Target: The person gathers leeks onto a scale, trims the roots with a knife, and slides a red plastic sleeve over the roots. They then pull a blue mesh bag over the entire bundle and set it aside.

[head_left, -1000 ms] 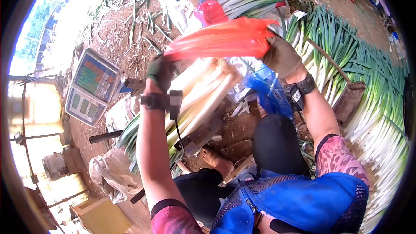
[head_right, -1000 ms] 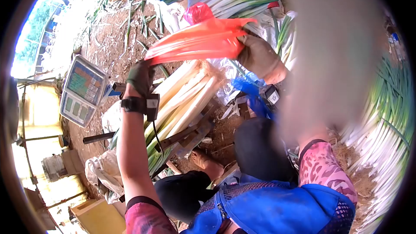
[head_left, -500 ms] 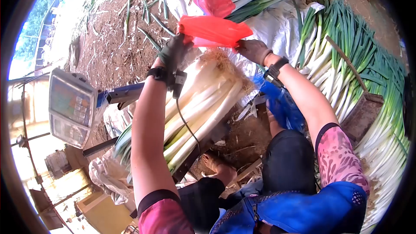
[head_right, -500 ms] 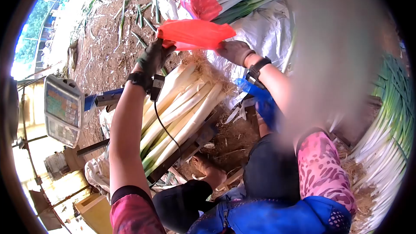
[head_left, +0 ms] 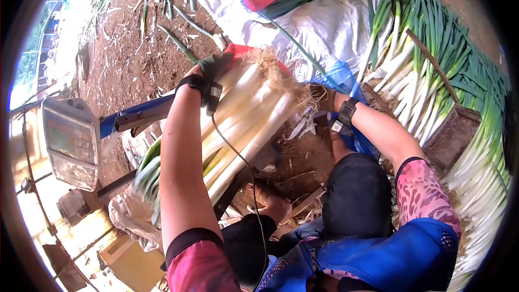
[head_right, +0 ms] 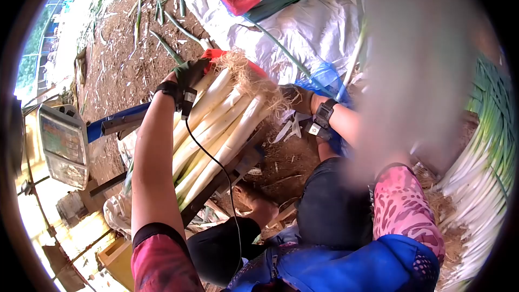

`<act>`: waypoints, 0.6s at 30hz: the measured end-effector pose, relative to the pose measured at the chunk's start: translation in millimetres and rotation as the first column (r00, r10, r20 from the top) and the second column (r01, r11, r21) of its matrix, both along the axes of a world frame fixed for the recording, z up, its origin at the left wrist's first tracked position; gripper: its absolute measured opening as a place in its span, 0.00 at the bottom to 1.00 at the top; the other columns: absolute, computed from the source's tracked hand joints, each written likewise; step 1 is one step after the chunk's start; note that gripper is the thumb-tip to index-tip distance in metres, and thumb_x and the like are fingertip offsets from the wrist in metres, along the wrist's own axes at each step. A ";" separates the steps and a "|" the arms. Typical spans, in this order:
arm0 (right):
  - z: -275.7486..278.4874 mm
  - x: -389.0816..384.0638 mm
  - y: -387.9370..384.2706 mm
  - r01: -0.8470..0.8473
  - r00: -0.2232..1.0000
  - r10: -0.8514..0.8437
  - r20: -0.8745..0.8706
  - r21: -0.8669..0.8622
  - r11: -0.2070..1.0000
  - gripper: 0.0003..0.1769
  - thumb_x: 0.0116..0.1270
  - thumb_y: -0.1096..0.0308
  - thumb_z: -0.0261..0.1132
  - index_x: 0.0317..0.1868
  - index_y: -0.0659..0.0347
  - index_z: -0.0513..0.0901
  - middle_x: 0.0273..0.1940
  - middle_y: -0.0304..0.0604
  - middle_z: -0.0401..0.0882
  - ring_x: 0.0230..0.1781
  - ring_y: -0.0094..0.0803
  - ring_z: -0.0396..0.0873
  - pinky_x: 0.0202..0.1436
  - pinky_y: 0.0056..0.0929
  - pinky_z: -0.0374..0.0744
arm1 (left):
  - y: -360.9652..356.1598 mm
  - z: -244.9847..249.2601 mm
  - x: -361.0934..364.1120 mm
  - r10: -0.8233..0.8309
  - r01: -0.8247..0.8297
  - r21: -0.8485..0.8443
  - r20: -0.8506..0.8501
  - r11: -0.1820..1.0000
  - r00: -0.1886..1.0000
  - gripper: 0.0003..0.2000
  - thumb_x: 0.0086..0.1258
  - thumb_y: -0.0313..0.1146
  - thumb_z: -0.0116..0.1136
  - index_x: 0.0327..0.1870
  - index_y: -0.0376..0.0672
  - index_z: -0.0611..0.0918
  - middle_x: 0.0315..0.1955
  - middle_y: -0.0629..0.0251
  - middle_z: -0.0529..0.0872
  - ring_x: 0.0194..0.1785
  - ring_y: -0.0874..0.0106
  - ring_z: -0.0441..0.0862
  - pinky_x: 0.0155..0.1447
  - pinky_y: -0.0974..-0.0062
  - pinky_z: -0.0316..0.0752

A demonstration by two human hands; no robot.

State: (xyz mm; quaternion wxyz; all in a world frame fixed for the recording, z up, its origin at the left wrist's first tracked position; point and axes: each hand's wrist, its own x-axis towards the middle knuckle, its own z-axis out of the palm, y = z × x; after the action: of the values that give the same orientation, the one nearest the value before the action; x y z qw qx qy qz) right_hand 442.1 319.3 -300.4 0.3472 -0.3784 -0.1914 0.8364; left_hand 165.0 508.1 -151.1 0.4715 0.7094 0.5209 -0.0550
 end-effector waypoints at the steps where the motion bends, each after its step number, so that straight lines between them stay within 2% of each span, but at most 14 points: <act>1: 3.3 -0.7 0.1 0.020 1.000 -0.020 -0.010 -0.017 1.000 0.15 0.75 0.69 0.52 0.59 0.63 0.74 0.50 0.44 0.82 0.48 0.32 0.80 0.54 0.28 0.78 | -7.7 12.3 11.3 -0.047 0.049 0.088 -0.032 0.995 0.998 0.15 0.69 0.49 0.48 0.38 0.48 0.81 0.25 0.71 0.78 0.25 0.76 0.71 0.29 0.74 0.68; 3: 12.7 -7.3 14.8 0.048 0.999 -0.048 0.003 -0.047 0.998 0.16 0.75 0.71 0.53 0.60 0.64 0.74 0.50 0.44 0.81 0.49 0.30 0.79 0.56 0.26 0.77 | 11.0 -11.5 -10.9 -0.255 0.277 0.322 -0.110 0.905 0.961 0.09 0.67 0.39 0.52 0.40 0.46 0.81 0.29 0.66 0.81 0.31 0.73 0.76 0.34 0.72 0.72; 6: 24.3 -20.4 59.4 0.058 0.995 -0.053 0.081 -0.062 0.996 0.17 0.75 0.73 0.53 0.61 0.65 0.73 0.52 0.43 0.80 0.51 0.27 0.78 0.59 0.24 0.77 | 44.9 -48.0 -42.7 -0.492 0.571 0.575 -0.308 0.586 0.814 0.09 0.63 0.23 0.59 0.45 0.42 0.80 0.35 0.59 0.85 0.40 0.69 0.83 0.41 0.69 0.77; 8: 22.6 -27.3 90.6 0.008 0.985 -0.001 0.170 -0.037 0.999 0.17 0.75 0.73 0.53 0.62 0.65 0.73 0.52 0.42 0.80 0.52 0.27 0.78 0.61 0.24 0.76 | 55.5 -60.1 -44.4 -0.242 0.286 0.340 -0.167 0.896 0.956 0.11 0.68 0.21 0.53 0.48 0.43 0.80 0.42 0.57 0.86 0.43 0.68 0.84 0.43 0.69 0.78; 9: 14.0 -28.9 102.1 -0.056 0.971 0.056 0.232 -0.008 0.998 0.17 0.75 0.72 0.53 0.62 0.65 0.73 0.52 0.42 0.81 0.52 0.27 0.78 0.61 0.25 0.76 | 60.7 -65.9 -45.1 -0.066 0.095 0.231 -0.130 0.968 0.989 0.12 0.70 0.19 0.50 0.50 0.43 0.80 0.46 0.56 0.86 0.45 0.68 0.84 0.44 0.69 0.79; 10: 5.6 -30.6 111.2 -0.120 0.950 0.110 0.294 0.015 0.993 0.17 0.75 0.72 0.52 0.62 0.64 0.73 0.51 0.42 0.81 0.52 0.28 0.78 0.61 0.26 0.76 | 63.5 -68.6 -52.5 -0.311 0.401 0.347 -0.286 0.848 0.906 0.12 0.71 0.20 0.48 0.50 0.43 0.81 0.48 0.56 0.85 0.45 0.68 0.84 0.43 0.68 0.78; 12: -22.4 -33.3 121.7 -0.249 0.896 0.215 0.388 0.038 0.968 0.17 0.76 0.70 0.52 0.62 0.64 0.74 0.51 0.42 0.81 0.52 0.29 0.78 0.61 0.27 0.76 | 58.3 -56.4 -44.6 -0.415 0.563 0.293 -0.437 0.773 0.798 0.11 0.74 0.27 0.45 0.48 0.45 0.81 0.46 0.59 0.84 0.43 0.71 0.82 0.43 0.68 0.76; 14: -54.6 -30.6 112.5 -0.283 0.896 0.257 0.362 0.021 0.959 0.18 0.76 0.68 0.51 0.62 0.63 0.74 0.50 0.42 0.81 0.52 0.30 0.78 0.61 0.28 0.76 | 36.2 -31.4 -20.8 -0.233 0.280 0.050 -0.426 0.959 0.874 0.12 0.76 0.39 0.44 0.44 0.48 0.82 0.39 0.66 0.84 0.39 0.76 0.78 0.45 0.71 0.73; 15: -67.2 -25.9 95.0 -0.222 0.933 0.216 0.286 -0.012 0.975 0.18 0.76 0.67 0.51 0.62 0.63 0.75 0.50 0.42 0.81 0.53 0.30 0.78 0.62 0.29 0.76 | 27.9 -24.4 -14.7 -0.138 0.115 -0.078 -0.439 0.990 0.888 0.15 0.77 0.46 0.44 0.42 0.49 0.82 0.36 0.69 0.84 0.37 0.78 0.76 0.46 0.73 0.71; 17: -79.2 -2.0 36.4 0.011 0.999 -0.003 0.046 -0.175 0.985 0.14 0.74 0.69 0.55 0.56 0.61 0.79 0.46 0.40 0.83 0.47 0.32 0.81 0.54 0.29 0.79 | 26.5 -32.2 -19.5 -0.208 0.159 -0.161 -0.365 0.974 0.907 0.16 0.75 0.48 0.43 0.44 0.47 0.79 0.34 0.69 0.82 0.37 0.76 0.76 0.46 0.74 0.71; 18: -93.4 0.9 24.7 0.009 0.997 -0.003 0.081 -0.083 0.997 0.14 0.73 0.69 0.56 0.56 0.60 0.79 0.45 0.40 0.83 0.45 0.31 0.81 0.52 0.28 0.79 | 29.9 -39.2 -19.8 -0.310 0.273 -0.155 -0.336 0.949 0.889 0.13 0.75 0.42 0.44 0.47 0.46 0.78 0.38 0.65 0.84 0.40 0.74 0.80 0.47 0.74 0.73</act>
State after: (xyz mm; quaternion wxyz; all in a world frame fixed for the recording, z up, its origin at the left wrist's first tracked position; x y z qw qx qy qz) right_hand 443.0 344.0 -393.7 0.3256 -0.4266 -0.1692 0.8267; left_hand 145.2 538.0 -190.3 0.3921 0.7322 0.4815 -0.2797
